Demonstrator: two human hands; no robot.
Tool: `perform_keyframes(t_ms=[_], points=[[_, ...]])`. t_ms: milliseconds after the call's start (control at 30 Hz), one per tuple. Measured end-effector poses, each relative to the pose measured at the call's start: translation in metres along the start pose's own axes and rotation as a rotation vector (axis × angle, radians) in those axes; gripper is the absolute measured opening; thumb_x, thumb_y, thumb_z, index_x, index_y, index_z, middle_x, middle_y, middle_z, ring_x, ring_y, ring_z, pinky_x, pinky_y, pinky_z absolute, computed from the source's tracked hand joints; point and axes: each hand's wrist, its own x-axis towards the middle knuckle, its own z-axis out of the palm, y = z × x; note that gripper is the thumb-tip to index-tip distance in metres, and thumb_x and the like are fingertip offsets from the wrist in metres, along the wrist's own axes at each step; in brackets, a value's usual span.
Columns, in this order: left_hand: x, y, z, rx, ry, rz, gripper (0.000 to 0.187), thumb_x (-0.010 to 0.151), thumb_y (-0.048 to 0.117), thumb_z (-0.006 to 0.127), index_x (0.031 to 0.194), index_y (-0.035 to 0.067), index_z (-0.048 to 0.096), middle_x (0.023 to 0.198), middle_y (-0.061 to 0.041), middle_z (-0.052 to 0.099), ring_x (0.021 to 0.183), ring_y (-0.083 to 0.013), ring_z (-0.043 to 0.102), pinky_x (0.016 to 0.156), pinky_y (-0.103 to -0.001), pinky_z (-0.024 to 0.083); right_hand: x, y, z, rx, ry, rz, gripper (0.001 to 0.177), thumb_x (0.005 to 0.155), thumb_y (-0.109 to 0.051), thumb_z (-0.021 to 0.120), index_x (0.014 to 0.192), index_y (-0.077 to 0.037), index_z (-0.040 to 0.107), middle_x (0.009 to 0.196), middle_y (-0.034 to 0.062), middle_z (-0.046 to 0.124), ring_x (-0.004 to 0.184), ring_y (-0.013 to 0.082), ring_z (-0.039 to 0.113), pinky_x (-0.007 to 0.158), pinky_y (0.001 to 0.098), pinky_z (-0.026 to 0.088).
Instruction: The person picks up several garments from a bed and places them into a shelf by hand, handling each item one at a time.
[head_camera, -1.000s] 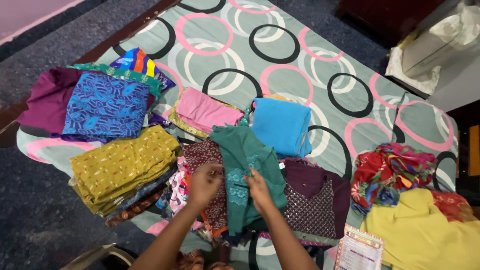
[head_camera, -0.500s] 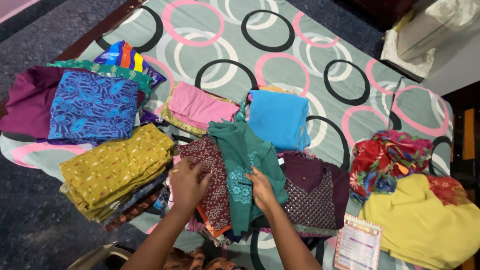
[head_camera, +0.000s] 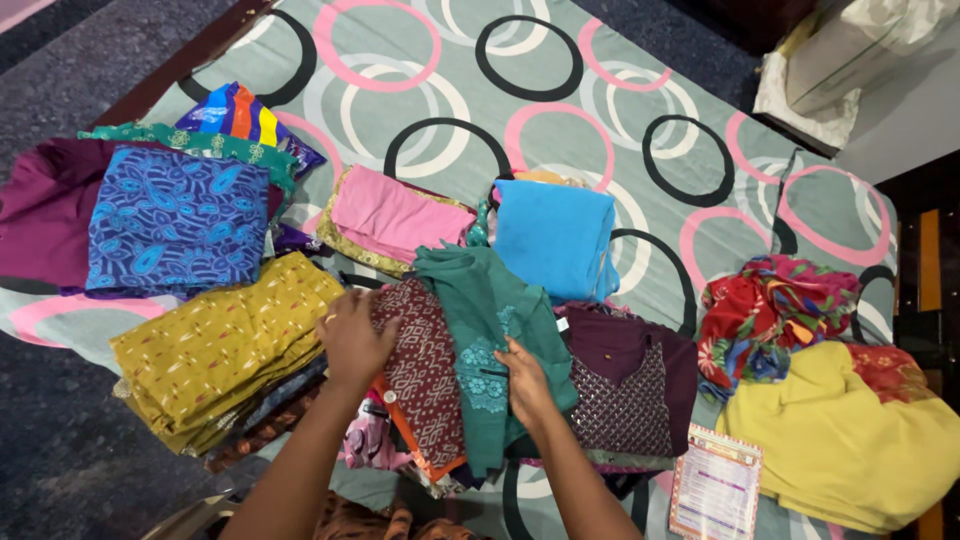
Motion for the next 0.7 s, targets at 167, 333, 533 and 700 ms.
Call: perform_keyframes(t_ms=[167, 333, 533, 700], points=[[0.043, 0.009, 0.003, 0.014, -0.434, -0.208, 0.061, 0.071, 0.057, 0.081, 0.121, 0.025, 0.074, 0.118, -0.005, 0.072, 0.117, -0.0293, 0.063, 0.102, -0.059, 0.039, 0.002, 0.012, -0.010, 0.096, 0.133, -0.045, 0.063, 0.096, -0.007, 0.056, 0.155, 0.001, 0.038, 0.129, 0.0115, 0.067, 0.110, 0.0220, 0.066, 0.092, 0.0360, 0.055], [0.076, -0.004, 0.029, -0.020, -0.624, -0.282, 0.068, 0.068, 0.060, 0.085, 0.123, 0.022, 0.073, 0.116, -0.011, 0.075, 0.110, -0.0315, 0.069, 0.093, -0.046, 0.053, -0.007, 0.011, -0.010, 0.191, 0.155, -0.033, 0.067, 0.096, -0.011, 0.055, 0.158, -0.003, 0.032, 0.131, 0.0168, 0.061, 0.108, 0.0256, 0.065, 0.092, 0.0388, 0.055], [0.095, -0.015, 0.051, 0.001, -0.711, -0.218, 0.045, 0.082, 0.058, 0.072, 0.105, 0.021, 0.080, 0.105, -0.012, 0.078, 0.102, -0.0329, 0.073, 0.087, -0.047, 0.056, -0.009, 0.012, -0.001, 0.045, 0.204, -0.134, 0.066, 0.096, -0.009, 0.054, 0.157, 0.000, 0.032, 0.144, 0.0169, 0.056, 0.115, 0.0224, 0.061, 0.100, 0.0368, 0.050], [0.097, -0.011, 0.049, -0.015, -0.580, -0.222, 0.037, 0.098, 0.048, 0.058, 0.098, 0.018, 0.081, 0.100, -0.015, 0.075, 0.097, -0.0379, 0.070, 0.084, -0.050, 0.054, -0.001, 0.024, 0.005, -0.224, 0.104, -0.275, 0.061, 0.097, -0.010, 0.055, 0.154, 0.004, 0.040, 0.151, 0.0120, 0.052, 0.126, 0.0203, 0.052, 0.111, 0.0331, 0.037]])
